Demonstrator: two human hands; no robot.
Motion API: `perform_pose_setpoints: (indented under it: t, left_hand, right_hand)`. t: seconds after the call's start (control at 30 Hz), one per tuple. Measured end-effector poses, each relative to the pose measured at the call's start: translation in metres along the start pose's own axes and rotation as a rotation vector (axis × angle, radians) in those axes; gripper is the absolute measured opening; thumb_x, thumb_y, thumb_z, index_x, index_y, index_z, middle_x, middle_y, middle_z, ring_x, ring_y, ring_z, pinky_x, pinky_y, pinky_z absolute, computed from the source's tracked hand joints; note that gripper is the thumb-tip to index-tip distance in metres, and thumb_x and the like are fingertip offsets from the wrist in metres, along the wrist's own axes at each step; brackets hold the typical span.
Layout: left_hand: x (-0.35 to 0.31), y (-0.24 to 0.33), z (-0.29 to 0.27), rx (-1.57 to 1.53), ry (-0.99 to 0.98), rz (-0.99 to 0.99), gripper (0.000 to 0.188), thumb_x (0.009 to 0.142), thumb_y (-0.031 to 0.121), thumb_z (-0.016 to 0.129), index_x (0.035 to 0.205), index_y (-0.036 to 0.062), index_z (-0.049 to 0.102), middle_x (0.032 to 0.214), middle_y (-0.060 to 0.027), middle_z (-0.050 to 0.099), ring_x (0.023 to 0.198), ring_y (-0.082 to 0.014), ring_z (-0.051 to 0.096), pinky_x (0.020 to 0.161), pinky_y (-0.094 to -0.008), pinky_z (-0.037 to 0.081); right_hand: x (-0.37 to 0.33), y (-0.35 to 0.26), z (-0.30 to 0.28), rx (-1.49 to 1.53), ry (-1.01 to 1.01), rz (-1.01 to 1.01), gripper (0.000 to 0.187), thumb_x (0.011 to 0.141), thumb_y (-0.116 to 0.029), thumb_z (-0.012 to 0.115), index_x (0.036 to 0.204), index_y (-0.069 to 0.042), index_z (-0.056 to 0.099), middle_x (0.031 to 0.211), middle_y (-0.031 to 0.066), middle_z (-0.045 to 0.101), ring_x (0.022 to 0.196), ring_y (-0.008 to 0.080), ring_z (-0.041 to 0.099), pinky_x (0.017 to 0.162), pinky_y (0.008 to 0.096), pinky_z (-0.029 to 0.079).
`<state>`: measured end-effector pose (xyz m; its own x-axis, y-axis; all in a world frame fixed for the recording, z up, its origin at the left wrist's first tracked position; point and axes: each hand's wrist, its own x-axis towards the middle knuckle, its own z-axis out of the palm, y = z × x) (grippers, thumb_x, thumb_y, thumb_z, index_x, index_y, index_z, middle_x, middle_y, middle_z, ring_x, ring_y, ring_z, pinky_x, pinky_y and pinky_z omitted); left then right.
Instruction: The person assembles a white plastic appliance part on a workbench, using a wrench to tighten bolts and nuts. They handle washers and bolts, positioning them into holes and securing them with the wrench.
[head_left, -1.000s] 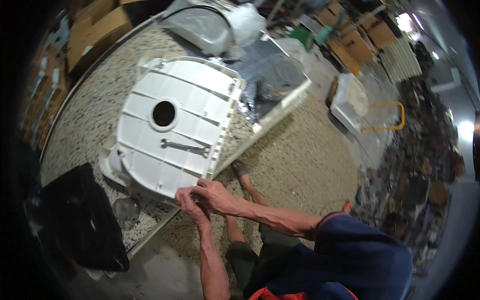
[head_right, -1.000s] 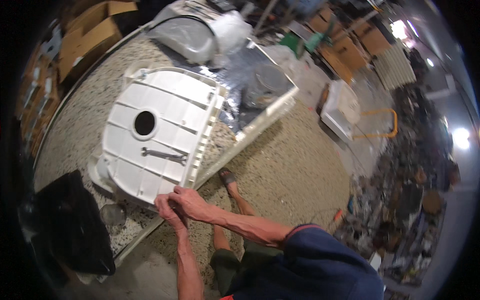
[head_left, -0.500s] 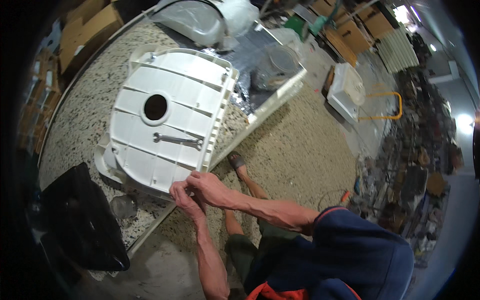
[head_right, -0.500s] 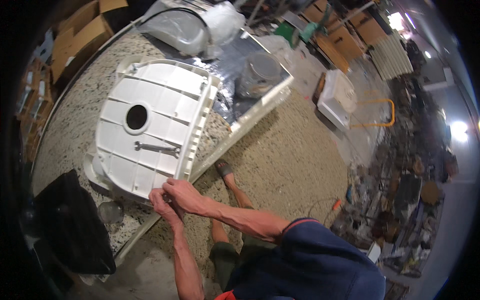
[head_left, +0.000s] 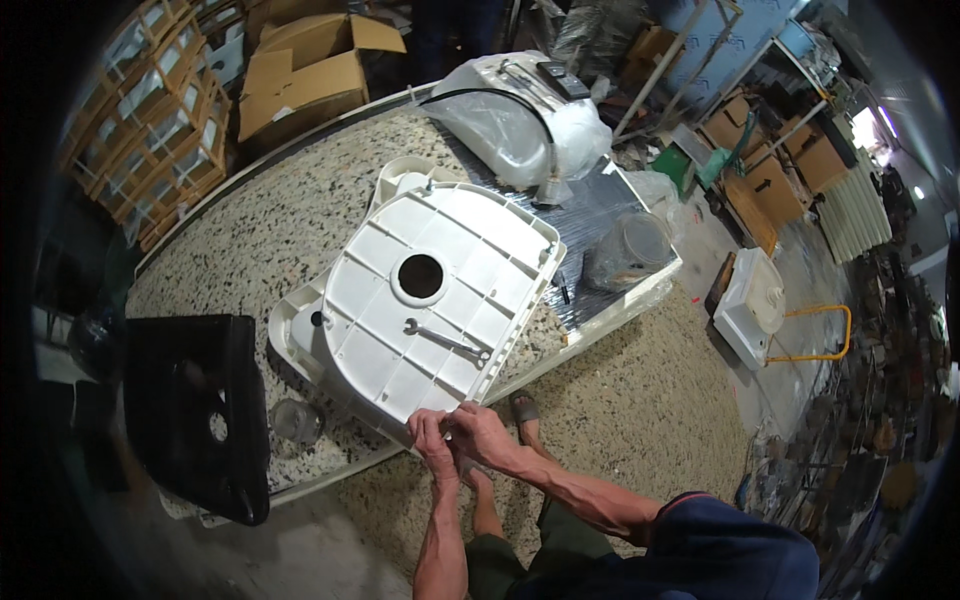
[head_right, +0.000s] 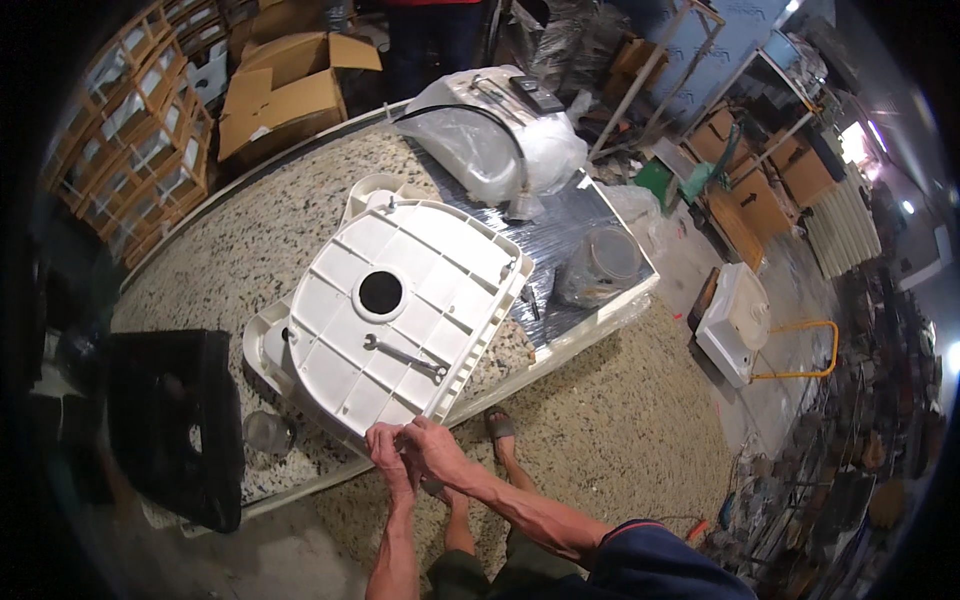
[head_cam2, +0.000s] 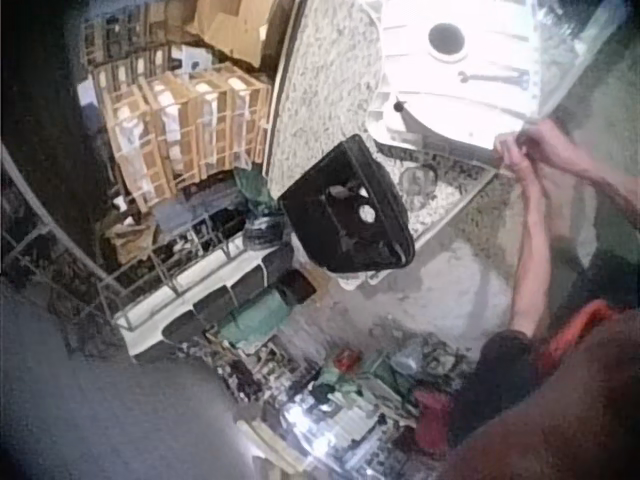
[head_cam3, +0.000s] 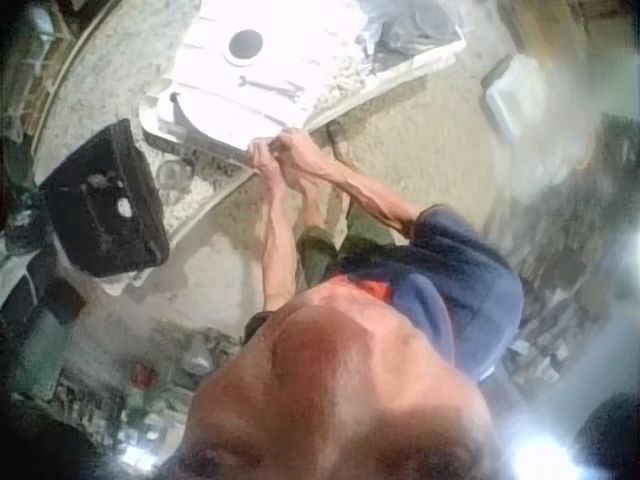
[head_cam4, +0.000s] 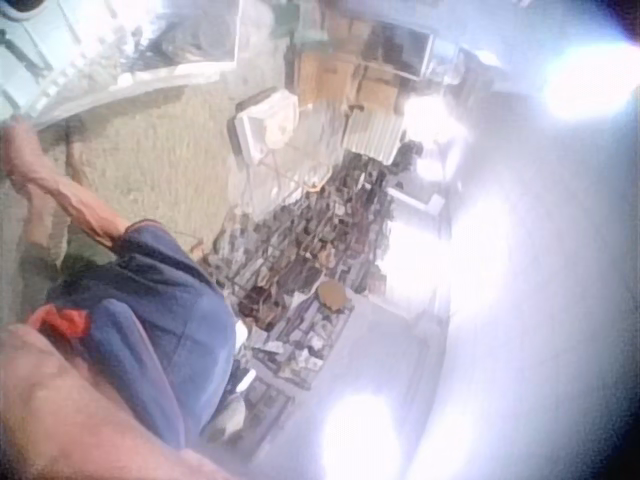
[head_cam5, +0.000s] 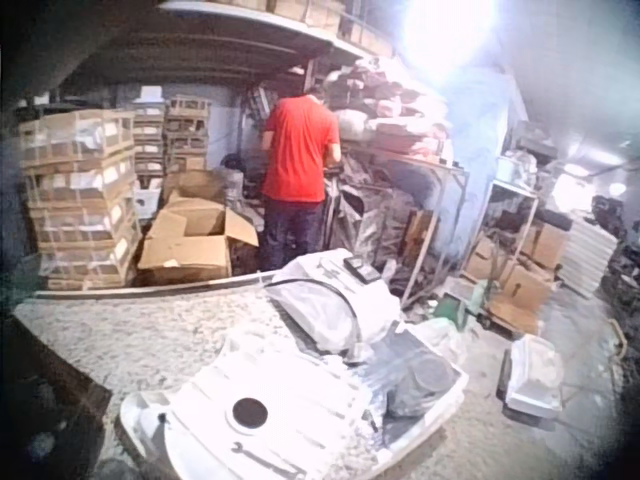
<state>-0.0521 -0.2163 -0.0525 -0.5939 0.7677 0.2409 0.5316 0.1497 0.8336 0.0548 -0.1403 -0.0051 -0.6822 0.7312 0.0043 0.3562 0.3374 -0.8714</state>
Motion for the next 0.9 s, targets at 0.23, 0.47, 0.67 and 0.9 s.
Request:
perform_pose_setpoints:
  t: [0.23,0.47,0.67,0.9]
  left_hand:
    - [0.003,0.006,-0.002,0.034,-0.006,0.012,0.020,0.080,-0.003,0.067,0.099,0.0026,0.063,0.097,-0.0130,0.062,0.102,-0.0340,0.059,0.088,-0.0457,0.045]
    - [0.006,0.007,-0.002,0.056,0.037,0.039,0.020,0.078,-0.005,0.068,0.096,0.0028,0.063,0.096,-0.0115,0.063,0.098,-0.0322,0.060,0.088,-0.0433,0.046]
    - [0.006,0.011,-0.003,0.040,-0.003,0.015,0.022,0.077,-0.005,0.068,0.097,0.0013,0.063,0.095,-0.0138,0.061,0.100,-0.0337,0.060,0.088,-0.0431,0.046]
    - [0.008,0.006,-0.004,0.023,0.020,0.046,0.021,0.076,-0.005,0.064,0.096,0.0025,0.062,0.095,-0.0115,0.061,0.103,-0.0320,0.060,0.090,-0.0440,0.045]
  right_hand:
    - [0.008,-0.003,-0.008,-0.047,0.006,0.064,0.011,0.088,-0.005,0.069,0.098,-0.001,0.068,0.087,0.0183,0.065,0.081,0.0416,0.066,0.070,0.0481,0.053]
    - [0.003,-0.015,-0.005,0.069,0.072,0.037,0.012,0.088,-0.002,0.069,0.099,-0.002,0.067,0.089,0.0176,0.063,0.083,0.0409,0.066,0.071,0.0464,0.054]
    - [0.004,-0.007,-0.004,0.045,0.035,0.058,0.017,0.081,-0.001,0.070,0.097,-0.002,0.065,0.089,0.0192,0.064,0.082,0.0425,0.066,0.070,0.0476,0.053]
    - [0.002,-0.009,0.000,0.051,0.108,0.043,0.021,0.083,-0.003,0.076,0.100,0.000,0.064,0.087,0.0180,0.064,0.080,0.0381,0.067,0.067,0.0438,0.053]
